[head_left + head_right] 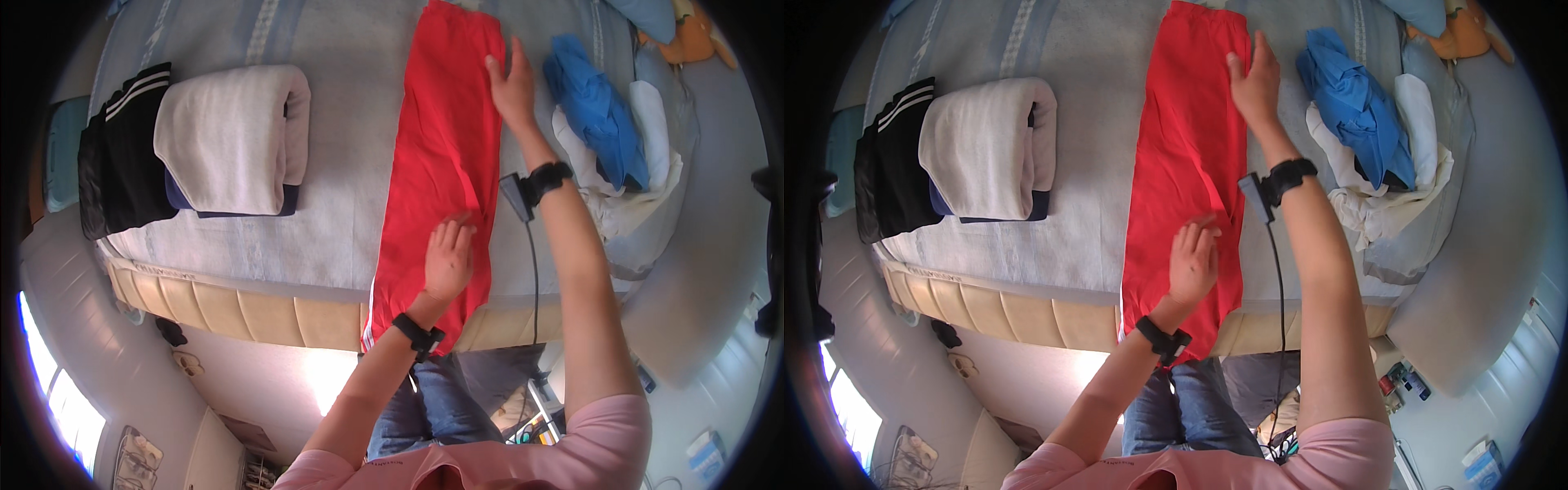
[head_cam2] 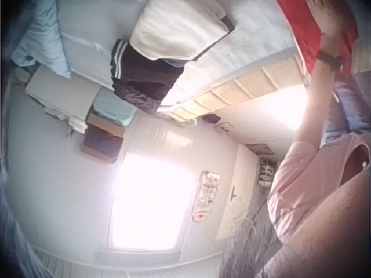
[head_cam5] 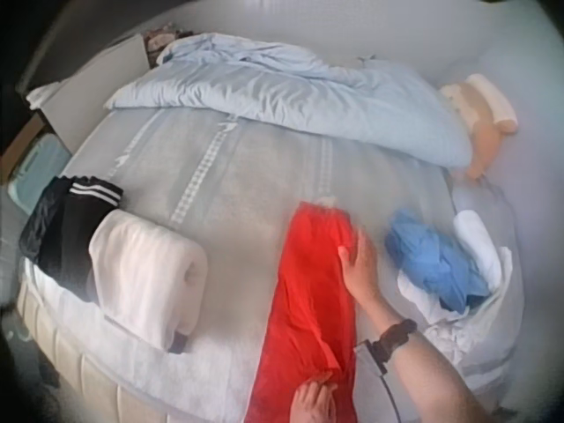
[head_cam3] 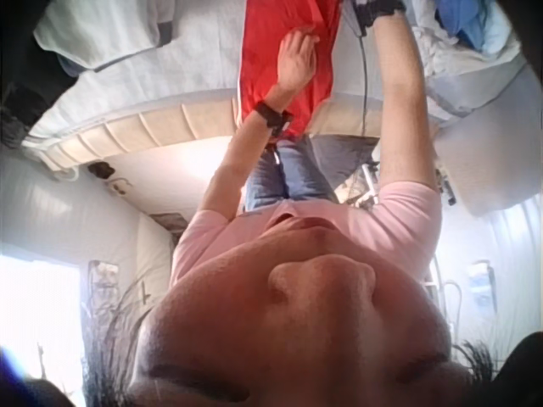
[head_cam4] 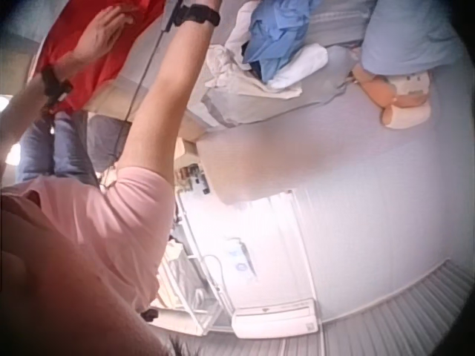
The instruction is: The person folds a navy and white jacket, red shorts, and a blue polo shirt on a bed. Each item is smoothed, folded into a compact rectangle, and placed in a neat stack.
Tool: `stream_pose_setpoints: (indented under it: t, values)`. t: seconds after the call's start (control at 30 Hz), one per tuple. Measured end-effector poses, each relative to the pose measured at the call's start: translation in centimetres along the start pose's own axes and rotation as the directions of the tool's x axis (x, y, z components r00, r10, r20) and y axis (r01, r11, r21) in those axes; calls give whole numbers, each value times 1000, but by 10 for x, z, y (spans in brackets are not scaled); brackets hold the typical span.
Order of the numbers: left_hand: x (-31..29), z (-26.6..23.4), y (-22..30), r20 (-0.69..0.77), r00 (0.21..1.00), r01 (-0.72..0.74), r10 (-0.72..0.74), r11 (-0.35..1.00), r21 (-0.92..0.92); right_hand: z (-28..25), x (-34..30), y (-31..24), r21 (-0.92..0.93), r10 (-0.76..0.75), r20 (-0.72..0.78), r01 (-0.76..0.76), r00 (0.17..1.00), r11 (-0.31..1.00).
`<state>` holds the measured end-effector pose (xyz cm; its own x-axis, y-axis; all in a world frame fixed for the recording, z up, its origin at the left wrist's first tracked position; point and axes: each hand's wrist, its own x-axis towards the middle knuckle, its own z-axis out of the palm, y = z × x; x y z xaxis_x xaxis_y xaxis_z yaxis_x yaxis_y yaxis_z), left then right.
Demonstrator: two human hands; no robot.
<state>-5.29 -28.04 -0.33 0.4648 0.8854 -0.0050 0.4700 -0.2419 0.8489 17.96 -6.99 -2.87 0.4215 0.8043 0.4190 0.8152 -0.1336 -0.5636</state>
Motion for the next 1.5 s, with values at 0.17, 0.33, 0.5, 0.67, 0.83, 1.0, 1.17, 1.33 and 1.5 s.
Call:
stream_pose_setpoints:
  t: [0.17,0.33,0.5,0.67,0.83,1.0,1.17,1.33,1.5]
  values:
    - [-21,-27,-25,62,998,-14,-3,960,280,-49,-116,-75,-49,-158,254,176,954,983]
    - [-50,-40,-53,159,984,4,-80,905,426,-86,-219,-99,-141,-147,579,275,802,951]
    - [-87,-68,-73,145,989,-52,-14,897,440,-114,-255,-72,-227,-69,565,235,822,945]
    - [-157,-101,-75,-131,953,286,-274,954,86,-184,-331,-87,53,46,489,-83,871,995]
    - [-245,-106,-80,-42,743,663,-668,743,-97,-223,-456,-111,44,559,506,-666,658,745]
    - [-308,-95,-103,84,708,704,-702,710,1,-221,-548,-118,17,743,665,-995,81,93]
    - [-346,-101,-136,403,458,867,-792,499,-5,-219,-573,-123,-11,608,788,-985,97,171]
    - [-349,-110,-139,594,415,900,-690,405,-158,-235,-549,-120,-67,484,874,-997,-39,42]
    - [-336,-135,-97,688,350,930,-635,145,-339,-259,-518,-126,-126,477,868,-990,-138,-58]
